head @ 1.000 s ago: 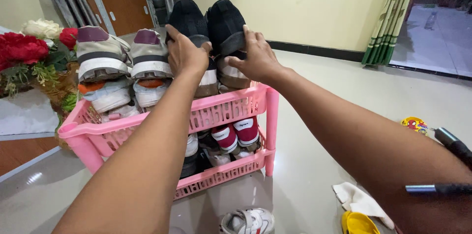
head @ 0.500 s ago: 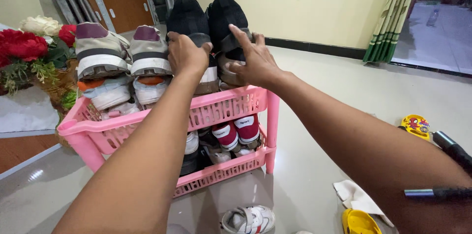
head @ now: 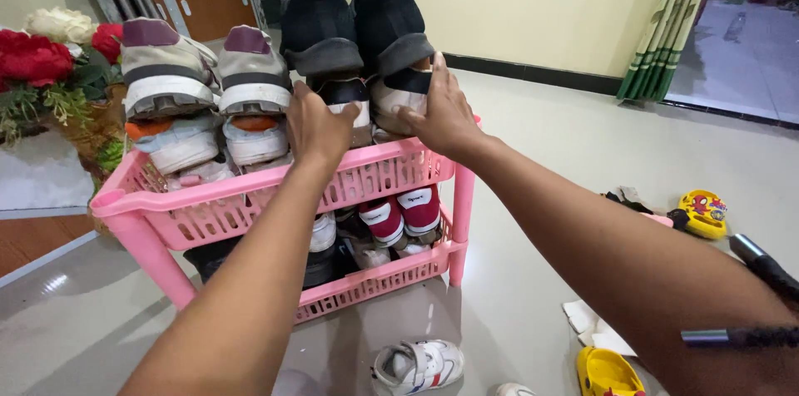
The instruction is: The person gathers socks and places them inside a pair of black shoes on the floor. They then pick up the shoes and place them on the top shelf of a pink shoe rack, adjusting other shoes to fit them. The person continues to organize shoes on the rack.
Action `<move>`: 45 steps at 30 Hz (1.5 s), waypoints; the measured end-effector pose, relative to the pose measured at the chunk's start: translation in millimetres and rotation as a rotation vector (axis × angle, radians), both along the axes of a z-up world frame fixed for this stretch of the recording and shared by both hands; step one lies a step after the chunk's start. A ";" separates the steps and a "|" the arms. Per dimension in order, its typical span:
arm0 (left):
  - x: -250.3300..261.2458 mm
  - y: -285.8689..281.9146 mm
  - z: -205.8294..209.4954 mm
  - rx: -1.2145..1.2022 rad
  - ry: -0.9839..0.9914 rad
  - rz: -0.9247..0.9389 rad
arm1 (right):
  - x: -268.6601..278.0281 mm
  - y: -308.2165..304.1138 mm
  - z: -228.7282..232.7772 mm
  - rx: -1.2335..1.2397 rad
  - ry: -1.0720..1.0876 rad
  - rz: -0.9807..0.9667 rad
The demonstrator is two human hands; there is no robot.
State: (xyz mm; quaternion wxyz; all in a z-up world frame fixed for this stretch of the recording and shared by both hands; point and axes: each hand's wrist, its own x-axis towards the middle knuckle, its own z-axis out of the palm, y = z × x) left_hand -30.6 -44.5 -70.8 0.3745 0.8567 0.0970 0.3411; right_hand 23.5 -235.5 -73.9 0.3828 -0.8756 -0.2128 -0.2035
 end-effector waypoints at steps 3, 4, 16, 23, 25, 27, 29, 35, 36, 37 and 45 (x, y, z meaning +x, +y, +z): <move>-3.4 -5.5 -20.8 0.039 0.005 -0.028 | 16.6 3.6 -12.7 -0.057 0.006 -0.062; -2.6 -6.5 -31.8 0.082 0.079 -0.028 | 29.3 4.7 -20.2 -0.135 0.000 -0.112; -3.7 20.7 -56.8 0.286 0.114 0.005 | 22.3 -3.4 -36.3 -0.363 -0.123 -0.179; -58.0 76.0 -86.4 0.308 -0.701 0.449 | 3.6 -19.6 -47.2 -0.312 -0.253 -0.194; -69.4 83.3 -82.4 0.253 -0.553 0.555 | 5.2 -17.9 -48.9 -0.277 -0.255 -0.196; -74.5 89.8 -77.3 0.197 -0.402 0.656 | 11.7 -15.8 -52.2 -0.241 -0.253 -0.200; -74.9 97.3 -72.5 0.116 -0.121 0.495 | 23.2 -11.0 -57.7 -0.183 -0.315 -0.281; -56.7 105.8 -67.2 0.225 0.002 0.531 | 14.7 25.9 -70.3 -0.009 -0.658 -0.057; -51.2 108.1 -69.6 0.226 0.004 0.535 | 14.3 39.4 -69.5 -0.008 -0.657 -0.053; -44.5 109.3 -72.2 0.216 -0.034 0.547 | 14.3 51.5 -68.8 0.015 -0.720 0.050; -24.6 85.4 -52.7 0.097 -0.258 0.454 | -29.9 97.6 -53.0 -0.271 -0.587 0.347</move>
